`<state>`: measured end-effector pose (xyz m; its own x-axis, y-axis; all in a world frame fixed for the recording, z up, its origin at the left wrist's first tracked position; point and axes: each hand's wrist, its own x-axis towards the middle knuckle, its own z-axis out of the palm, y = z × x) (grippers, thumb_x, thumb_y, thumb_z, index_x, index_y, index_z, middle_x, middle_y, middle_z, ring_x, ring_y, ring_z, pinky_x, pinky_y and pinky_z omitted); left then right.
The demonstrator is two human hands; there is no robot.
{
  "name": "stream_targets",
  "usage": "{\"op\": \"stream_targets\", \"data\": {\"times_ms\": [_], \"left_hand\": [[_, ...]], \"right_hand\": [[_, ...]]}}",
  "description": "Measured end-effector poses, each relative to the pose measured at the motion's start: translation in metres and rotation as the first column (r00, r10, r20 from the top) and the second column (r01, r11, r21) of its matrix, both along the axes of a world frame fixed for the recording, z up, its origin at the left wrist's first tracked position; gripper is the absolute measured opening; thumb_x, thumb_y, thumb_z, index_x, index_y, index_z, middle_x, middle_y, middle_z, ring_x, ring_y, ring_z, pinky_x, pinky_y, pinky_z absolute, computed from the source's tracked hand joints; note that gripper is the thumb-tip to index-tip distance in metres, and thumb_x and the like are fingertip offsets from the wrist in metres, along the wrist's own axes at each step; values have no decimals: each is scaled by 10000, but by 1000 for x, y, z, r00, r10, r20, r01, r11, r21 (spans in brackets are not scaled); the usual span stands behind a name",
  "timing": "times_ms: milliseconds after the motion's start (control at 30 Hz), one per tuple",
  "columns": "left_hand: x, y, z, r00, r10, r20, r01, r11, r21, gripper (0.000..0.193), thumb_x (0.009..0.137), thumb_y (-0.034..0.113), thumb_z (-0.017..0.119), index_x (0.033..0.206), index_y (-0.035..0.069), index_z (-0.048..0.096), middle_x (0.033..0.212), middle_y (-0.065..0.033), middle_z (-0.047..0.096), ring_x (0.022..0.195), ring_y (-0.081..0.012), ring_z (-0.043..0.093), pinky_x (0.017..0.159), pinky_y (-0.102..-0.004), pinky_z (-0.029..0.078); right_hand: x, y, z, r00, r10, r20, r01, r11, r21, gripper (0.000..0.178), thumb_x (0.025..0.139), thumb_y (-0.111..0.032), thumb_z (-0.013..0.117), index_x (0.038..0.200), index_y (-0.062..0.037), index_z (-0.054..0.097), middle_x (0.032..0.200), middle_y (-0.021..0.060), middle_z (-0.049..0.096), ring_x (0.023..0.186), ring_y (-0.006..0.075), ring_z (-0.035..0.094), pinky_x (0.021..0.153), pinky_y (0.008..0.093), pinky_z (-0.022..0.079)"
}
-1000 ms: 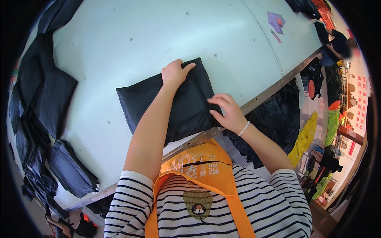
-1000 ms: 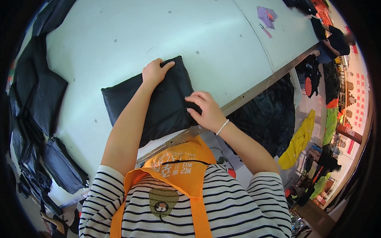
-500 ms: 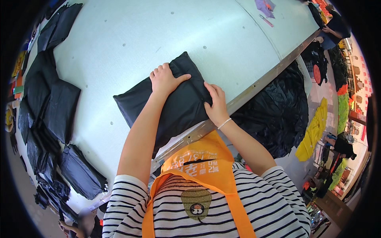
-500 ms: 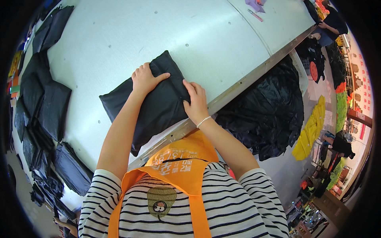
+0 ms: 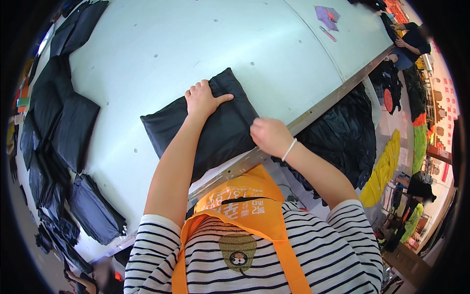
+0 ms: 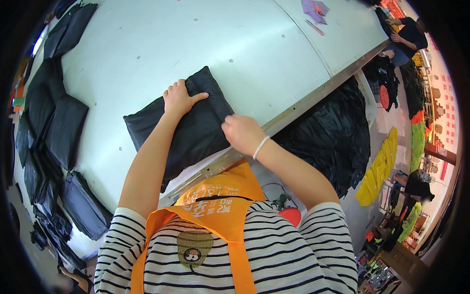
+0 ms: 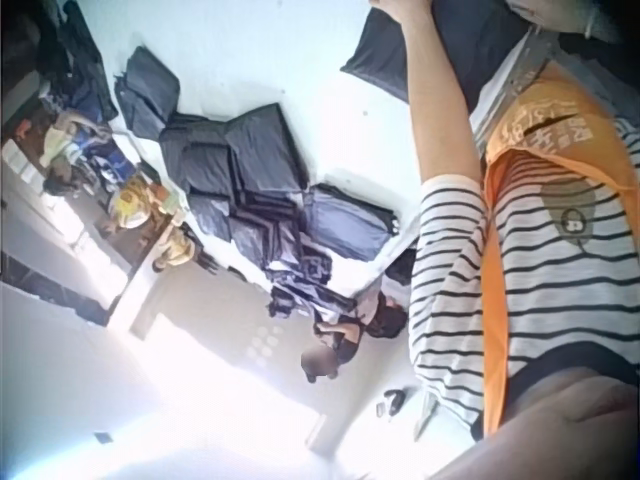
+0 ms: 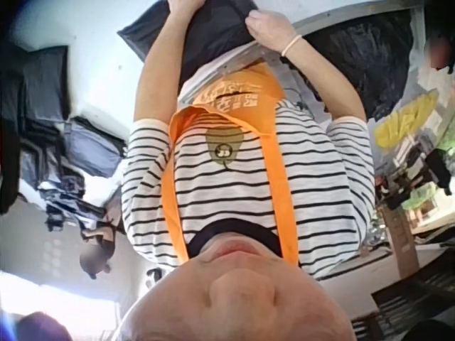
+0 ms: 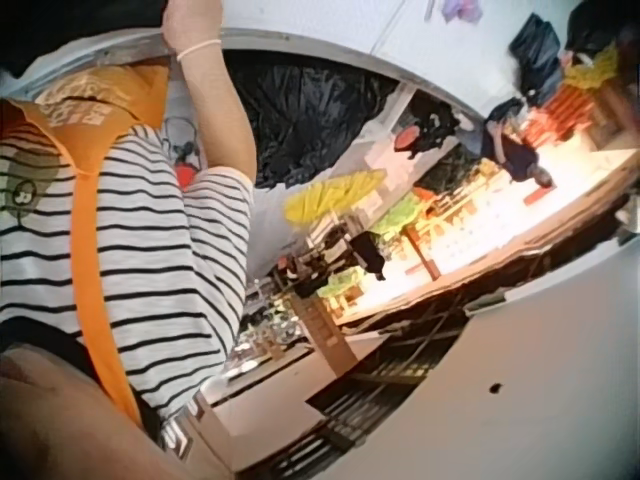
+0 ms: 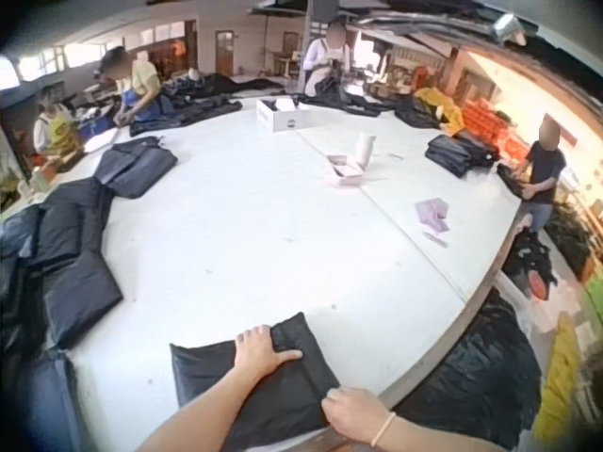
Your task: The person folds a black jacket on a table, aligns the edges, and places it into a plastic bag. The person then places the packaged jacket into a white basket.
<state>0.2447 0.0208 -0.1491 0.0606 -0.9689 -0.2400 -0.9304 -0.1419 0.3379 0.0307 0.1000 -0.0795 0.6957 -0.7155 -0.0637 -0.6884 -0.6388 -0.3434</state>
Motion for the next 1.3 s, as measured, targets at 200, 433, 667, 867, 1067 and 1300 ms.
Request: {"op": "stream_targets", "data": {"times_ms": [200, 433, 667, 867, 1067, 1300], "left_hand": [[2, 5, 11, 1000, 21, 1, -21, 996, -86, 872, 587, 710, 703, 1042, -23, 573, 1021, -162, 626, 1033, -313, 560, 929, -425, 382], [-51, 134, 157, 889, -441, 121, 410, 652, -637, 263, 620, 286, 756, 788, 131, 627, 741, -32, 564, 692, -225, 559, 662, -377, 429], [-15, 220, 85, 967, 85, -240, -181, 894, -410, 468, 744, 200, 731, 1154, 50, 561, 1113, -169, 580, 926, -321, 593, 832, -422, 455], [1, 306, -32, 198, 706, -680, -891, 418, 174, 722, 807, 303, 720, 1302, -101, 383, 1245, -266, 501, 1124, -326, 518, 976, -386, 401], [-70, 316, 2, 299, 729, -615, -940, 335, -61, 1035, 667, 368, 814, 1405, -54, 222, 1243, -259, 434, 1186, -387, 427, 1006, -413, 362], [-139, 312, 47, -45, 793, -608, -997, 5, 81, 1084, 701, 427, 779, 1467, 32, 122, 1220, -269, 461, 1117, -397, 511, 941, -414, 426]], "right_hand": [[-16, 51, -22, 994, -72, 88, 65, 994, 87, 205, 826, -202, 606, 717, -28, 625, 754, 96, 597, 719, 277, 587, 624, 350, 500], [-66, 29, -11, 472, -882, 21, -2, 22, 1000, 673, 962, -582, 286, 1189, -14, 568, 1030, 110, 667, 854, 171, 653, 747, 295, 539], [-47, 35, -76, 736, -665, 126, 419, 594, 686, 567, 942, -396, 491, 1235, 89, 470, 1183, 250, 563, 1105, 333, 545, 948, 376, 412], [-39, 35, -94, 788, -565, 244, 363, 747, 556, 570, 965, -389, 415, 1315, 60, 399, 1285, 254, 493, 1191, 356, 487, 1008, 374, 367], [-43, -24, -73, 921, -261, 289, 43, 806, 591, 670, 973, -408, 444, 1411, 60, 250, 1433, 225, 338, 1331, 310, 329, 1100, 372, 236], [-11, -75, -35, 963, 72, 260, -217, 781, 586, 668, 978, -388, 436, 1426, 54, 215, 1456, 236, 309, 1357, 330, 294, 1112, 374, 216]]}}
